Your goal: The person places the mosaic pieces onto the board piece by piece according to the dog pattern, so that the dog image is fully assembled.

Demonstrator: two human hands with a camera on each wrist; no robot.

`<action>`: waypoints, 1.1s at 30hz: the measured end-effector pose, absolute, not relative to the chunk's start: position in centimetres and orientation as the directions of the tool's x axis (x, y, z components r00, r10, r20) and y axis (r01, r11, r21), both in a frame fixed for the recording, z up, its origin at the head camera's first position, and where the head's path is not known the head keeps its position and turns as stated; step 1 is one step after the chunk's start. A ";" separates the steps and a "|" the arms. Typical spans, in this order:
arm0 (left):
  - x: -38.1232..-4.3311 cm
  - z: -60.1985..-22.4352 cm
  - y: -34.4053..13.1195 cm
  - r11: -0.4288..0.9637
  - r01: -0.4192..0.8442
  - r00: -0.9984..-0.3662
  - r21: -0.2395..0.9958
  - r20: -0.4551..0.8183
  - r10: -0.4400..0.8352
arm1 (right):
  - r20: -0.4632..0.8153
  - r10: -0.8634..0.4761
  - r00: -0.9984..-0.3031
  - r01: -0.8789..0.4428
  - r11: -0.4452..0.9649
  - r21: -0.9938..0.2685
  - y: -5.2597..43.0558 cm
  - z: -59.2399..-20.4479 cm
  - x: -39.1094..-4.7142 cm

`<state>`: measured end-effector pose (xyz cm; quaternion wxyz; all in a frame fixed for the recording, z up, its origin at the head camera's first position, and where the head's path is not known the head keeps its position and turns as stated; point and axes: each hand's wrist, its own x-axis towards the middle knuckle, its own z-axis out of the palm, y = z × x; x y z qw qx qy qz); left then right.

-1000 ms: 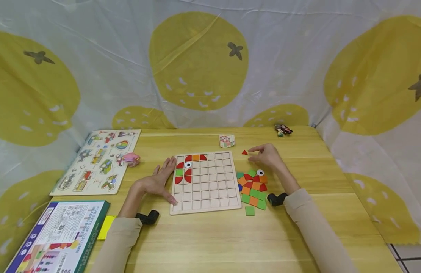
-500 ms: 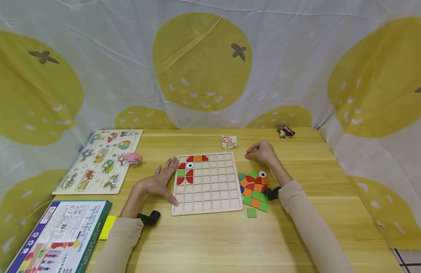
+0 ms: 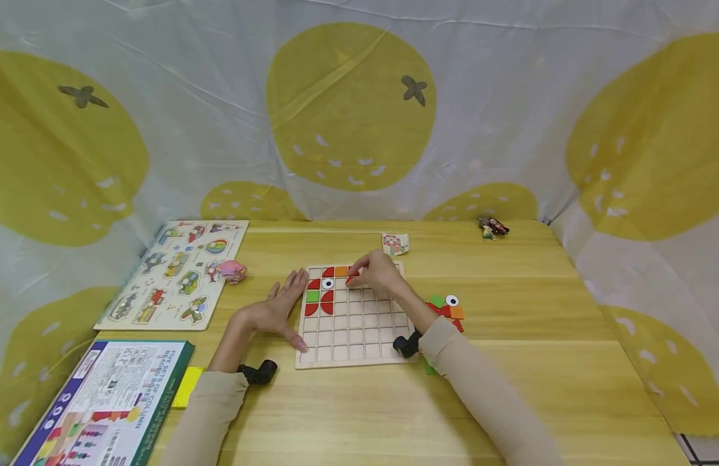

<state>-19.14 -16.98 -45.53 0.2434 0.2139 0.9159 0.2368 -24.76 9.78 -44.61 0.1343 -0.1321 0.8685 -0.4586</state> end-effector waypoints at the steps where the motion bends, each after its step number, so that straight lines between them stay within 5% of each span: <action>1: -19.2 -45.6 -17.0 0.796 0.278 -0.790 0.538 -0.344 0.508 | -0.105 -0.352 -0.930 -0.114 0.548 -0.829 9.1 -44.8 -24.8; 23: -19.3 -45.8 -17.0 0.797 0.269 -0.792 0.541 -0.347 0.503 | -0.205 -0.316 -0.926 0.003 0.539 -0.842 7.5 -45.6 -25.3; 33: -19.2 -45.7 -17.0 0.796 0.268 -0.790 0.543 -0.348 0.504 | -0.168 -0.358 -0.918 -0.051 0.529 -0.847 8.9 -44.7 -25.2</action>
